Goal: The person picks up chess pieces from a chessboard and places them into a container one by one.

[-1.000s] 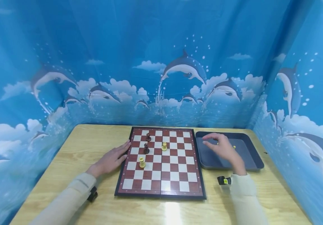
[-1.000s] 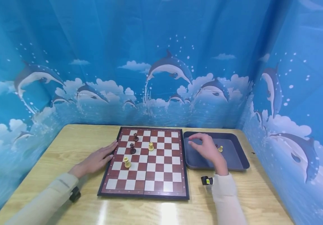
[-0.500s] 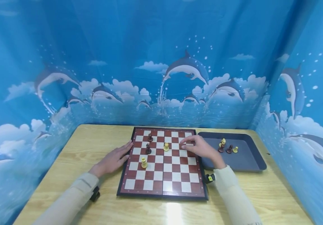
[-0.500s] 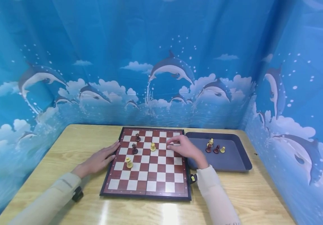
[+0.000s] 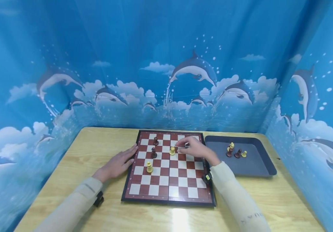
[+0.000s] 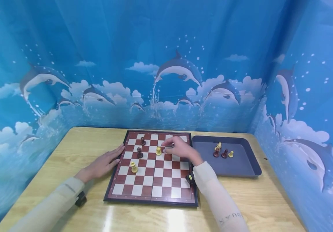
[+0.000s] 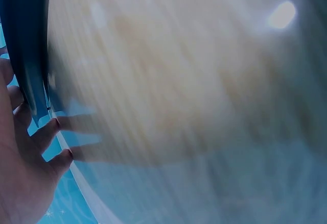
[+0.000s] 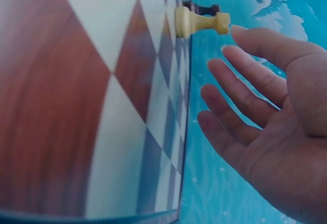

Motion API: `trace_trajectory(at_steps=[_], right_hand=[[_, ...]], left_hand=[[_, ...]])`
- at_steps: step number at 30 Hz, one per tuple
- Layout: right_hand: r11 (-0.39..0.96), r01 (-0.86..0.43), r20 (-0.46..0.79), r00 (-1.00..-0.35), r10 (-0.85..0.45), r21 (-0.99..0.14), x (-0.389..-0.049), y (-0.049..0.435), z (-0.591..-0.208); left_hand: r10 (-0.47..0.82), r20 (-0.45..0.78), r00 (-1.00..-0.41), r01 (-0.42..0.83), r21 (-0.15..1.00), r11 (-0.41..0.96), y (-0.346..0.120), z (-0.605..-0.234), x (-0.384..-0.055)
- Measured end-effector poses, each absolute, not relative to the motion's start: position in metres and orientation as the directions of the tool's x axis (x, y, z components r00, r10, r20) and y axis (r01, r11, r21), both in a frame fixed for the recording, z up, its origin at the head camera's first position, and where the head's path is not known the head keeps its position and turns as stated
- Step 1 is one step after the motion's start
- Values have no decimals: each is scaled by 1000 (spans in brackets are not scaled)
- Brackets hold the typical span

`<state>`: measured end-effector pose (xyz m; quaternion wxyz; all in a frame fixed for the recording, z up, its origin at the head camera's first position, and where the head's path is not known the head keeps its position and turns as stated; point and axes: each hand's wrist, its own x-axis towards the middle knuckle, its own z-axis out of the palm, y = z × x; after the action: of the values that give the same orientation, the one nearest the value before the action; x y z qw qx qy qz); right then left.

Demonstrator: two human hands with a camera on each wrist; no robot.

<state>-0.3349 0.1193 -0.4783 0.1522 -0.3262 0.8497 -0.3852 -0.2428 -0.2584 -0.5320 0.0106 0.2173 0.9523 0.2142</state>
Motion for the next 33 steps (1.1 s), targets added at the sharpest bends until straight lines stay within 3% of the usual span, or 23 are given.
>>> trace_trajectory(at_steps=[19,26,33], right_hand=[[497,-416,-62,-717,-695,-762,-342,102,-485],[499,-444,-29,-725,-688,-745,-341,98,-485],[429,-468,80,-742,-665,-773,-339,98,-481]], left_hand=[[426,53,-903,407,416,813,-259,-531,-247],[418,60,-906,404,413,816,-258,-531,-248],[407,58,-912,393,415,820,-258,-532,-247]])
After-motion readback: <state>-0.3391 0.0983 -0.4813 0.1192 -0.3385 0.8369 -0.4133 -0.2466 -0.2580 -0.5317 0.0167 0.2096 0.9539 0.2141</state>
